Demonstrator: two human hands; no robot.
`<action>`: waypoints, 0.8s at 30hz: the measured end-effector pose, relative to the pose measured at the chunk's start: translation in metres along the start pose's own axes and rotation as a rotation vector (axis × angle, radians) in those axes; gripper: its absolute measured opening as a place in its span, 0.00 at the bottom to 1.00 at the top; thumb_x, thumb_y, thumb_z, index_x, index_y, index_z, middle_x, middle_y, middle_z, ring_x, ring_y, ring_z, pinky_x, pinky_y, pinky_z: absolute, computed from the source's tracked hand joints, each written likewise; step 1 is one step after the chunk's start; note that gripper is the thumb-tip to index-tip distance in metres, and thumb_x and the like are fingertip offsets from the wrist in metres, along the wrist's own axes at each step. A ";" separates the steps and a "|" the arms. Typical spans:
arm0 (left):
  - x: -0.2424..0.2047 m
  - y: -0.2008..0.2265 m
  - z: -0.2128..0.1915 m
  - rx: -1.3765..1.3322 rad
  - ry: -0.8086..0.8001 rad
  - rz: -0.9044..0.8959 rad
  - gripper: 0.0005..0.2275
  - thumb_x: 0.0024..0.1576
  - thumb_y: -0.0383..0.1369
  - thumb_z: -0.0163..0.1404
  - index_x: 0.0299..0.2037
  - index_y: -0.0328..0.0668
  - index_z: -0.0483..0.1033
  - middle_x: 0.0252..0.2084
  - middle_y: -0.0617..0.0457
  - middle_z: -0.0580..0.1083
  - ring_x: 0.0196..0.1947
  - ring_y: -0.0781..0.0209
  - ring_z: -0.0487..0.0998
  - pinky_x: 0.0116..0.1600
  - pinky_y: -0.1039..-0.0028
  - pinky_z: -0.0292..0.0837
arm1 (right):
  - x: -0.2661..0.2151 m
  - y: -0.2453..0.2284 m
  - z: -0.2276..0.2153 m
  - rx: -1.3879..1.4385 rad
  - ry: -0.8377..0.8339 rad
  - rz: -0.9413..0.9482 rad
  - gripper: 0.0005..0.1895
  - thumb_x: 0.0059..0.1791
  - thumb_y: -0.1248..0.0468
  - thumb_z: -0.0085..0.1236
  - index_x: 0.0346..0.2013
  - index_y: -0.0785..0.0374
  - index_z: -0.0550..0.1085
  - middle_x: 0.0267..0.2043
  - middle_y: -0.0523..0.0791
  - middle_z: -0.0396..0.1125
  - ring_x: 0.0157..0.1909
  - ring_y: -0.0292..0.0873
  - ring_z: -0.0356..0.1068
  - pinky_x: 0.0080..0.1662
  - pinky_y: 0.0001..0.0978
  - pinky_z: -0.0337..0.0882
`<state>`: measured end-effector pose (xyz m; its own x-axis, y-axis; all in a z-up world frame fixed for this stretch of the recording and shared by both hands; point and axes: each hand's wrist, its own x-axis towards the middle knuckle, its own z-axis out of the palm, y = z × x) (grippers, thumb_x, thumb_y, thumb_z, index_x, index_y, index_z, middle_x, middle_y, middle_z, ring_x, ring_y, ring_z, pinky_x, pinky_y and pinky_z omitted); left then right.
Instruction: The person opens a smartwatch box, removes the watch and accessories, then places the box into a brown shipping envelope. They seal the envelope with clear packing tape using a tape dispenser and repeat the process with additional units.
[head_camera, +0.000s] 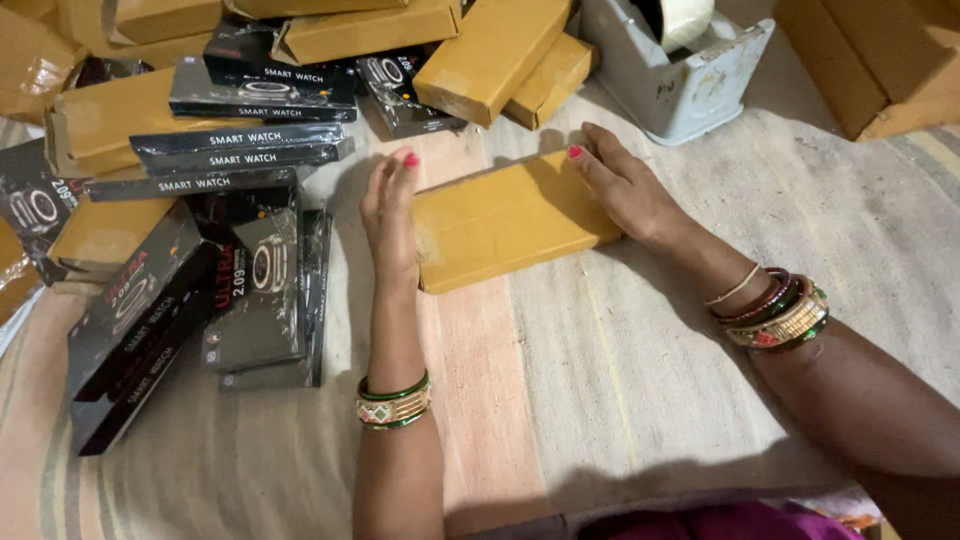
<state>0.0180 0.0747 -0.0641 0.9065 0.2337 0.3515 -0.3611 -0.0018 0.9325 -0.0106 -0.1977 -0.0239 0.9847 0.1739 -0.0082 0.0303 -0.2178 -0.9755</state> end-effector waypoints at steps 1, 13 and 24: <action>0.003 -0.007 -0.001 -0.057 -0.008 -0.008 0.23 0.60 0.46 0.53 0.55 0.32 0.76 0.54 0.48 0.75 0.58 0.58 0.72 0.67 0.69 0.63 | 0.004 0.000 -0.001 -0.113 -0.007 -0.038 0.43 0.54 0.42 0.39 0.76 0.62 0.43 0.79 0.53 0.43 0.79 0.53 0.44 0.72 0.47 0.51; 0.006 -0.032 -0.005 -0.128 -0.074 -0.065 0.27 0.62 0.50 0.45 0.55 0.30 0.76 0.58 0.44 0.75 0.60 0.52 0.70 0.68 0.62 0.58 | 0.001 0.003 0.009 -0.641 -0.086 -0.133 0.53 0.50 0.38 0.44 0.75 0.69 0.38 0.78 0.63 0.27 0.78 0.64 0.33 0.72 0.46 0.46; 0.017 -0.021 -0.025 -0.559 0.044 -0.244 0.30 0.58 0.54 0.44 0.53 0.28 0.75 0.52 0.37 0.76 0.55 0.47 0.76 0.62 0.63 0.68 | -0.020 -0.030 -0.020 -0.612 -0.283 -0.472 0.66 0.27 0.48 0.77 0.73 0.57 0.52 0.65 0.58 0.50 0.69 0.64 0.53 0.67 0.53 0.62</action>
<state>0.0356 0.1027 -0.0802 0.9719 0.2032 0.1185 -0.2151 0.5642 0.7971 -0.0273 -0.2135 0.0103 0.7669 0.5960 0.2380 0.5991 -0.5320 -0.5984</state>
